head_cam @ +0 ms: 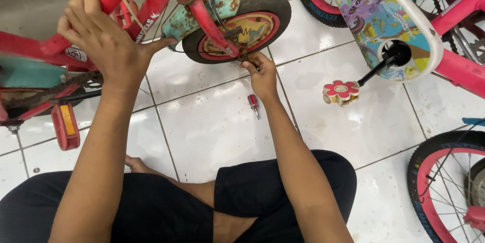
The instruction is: Removing the front wheel components of a small red bicycle using a wrench.
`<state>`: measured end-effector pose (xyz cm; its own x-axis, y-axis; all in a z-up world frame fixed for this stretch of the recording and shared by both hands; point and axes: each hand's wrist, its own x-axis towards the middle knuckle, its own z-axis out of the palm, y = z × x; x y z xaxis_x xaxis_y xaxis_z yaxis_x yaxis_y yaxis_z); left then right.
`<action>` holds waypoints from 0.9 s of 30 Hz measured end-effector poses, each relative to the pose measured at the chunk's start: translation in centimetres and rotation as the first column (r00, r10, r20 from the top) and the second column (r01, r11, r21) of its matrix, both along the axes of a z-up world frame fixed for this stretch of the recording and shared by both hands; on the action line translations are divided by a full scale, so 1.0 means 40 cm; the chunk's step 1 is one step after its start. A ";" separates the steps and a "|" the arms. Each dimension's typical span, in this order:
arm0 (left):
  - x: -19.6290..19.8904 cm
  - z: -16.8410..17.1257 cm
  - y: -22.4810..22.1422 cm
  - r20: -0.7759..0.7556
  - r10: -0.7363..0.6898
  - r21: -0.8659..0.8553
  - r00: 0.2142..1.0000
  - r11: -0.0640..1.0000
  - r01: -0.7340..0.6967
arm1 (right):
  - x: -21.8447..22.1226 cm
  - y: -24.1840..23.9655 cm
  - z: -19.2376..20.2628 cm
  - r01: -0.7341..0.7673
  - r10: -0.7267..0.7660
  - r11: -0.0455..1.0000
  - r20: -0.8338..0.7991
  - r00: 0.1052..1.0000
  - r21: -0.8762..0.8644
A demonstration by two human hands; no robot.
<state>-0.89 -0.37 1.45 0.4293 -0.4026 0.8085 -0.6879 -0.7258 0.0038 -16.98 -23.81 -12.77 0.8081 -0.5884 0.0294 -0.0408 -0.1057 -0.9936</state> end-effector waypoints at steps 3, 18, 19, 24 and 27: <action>-0.002 0.003 0.000 0.003 -0.011 0.011 1.000 1.000 0.011 | 0.009 0.001 -0.036 -0.024 0.012 0.989 0.083 0.996 0.149; 0.006 -0.008 -0.001 -0.012 -0.020 -0.036 1.000 0.999 0.020 | 0.015 -0.015 -0.034 0.006 -0.025 0.978 0.089 0.996 0.207; 0.007 -0.008 -0.001 -0.011 -0.019 -0.038 1.000 0.999 0.018 | 0.018 -0.023 -0.039 0.004 -0.023 0.979 0.091 0.996 0.205; 0.000 -0.001 -0.004 0.003 0.000 -0.005 1.000 1.000 0.000 | 0.025 -0.074 -0.054 -0.110 0.092 0.960 0.079 0.993 0.257; 0.006 -0.019 0.001 -0.019 0.002 -0.009 1.000 1.000 -0.002 | 0.029 -0.096 -0.092 -0.184 0.137 0.927 0.162 0.977 0.327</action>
<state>-0.66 -0.34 0.67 0.4457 -0.3942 0.8037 -0.6862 -0.7271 0.0239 -15.81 -27.64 -16.46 0.8949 -0.4450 -0.0343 0.0841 0.2436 -0.9662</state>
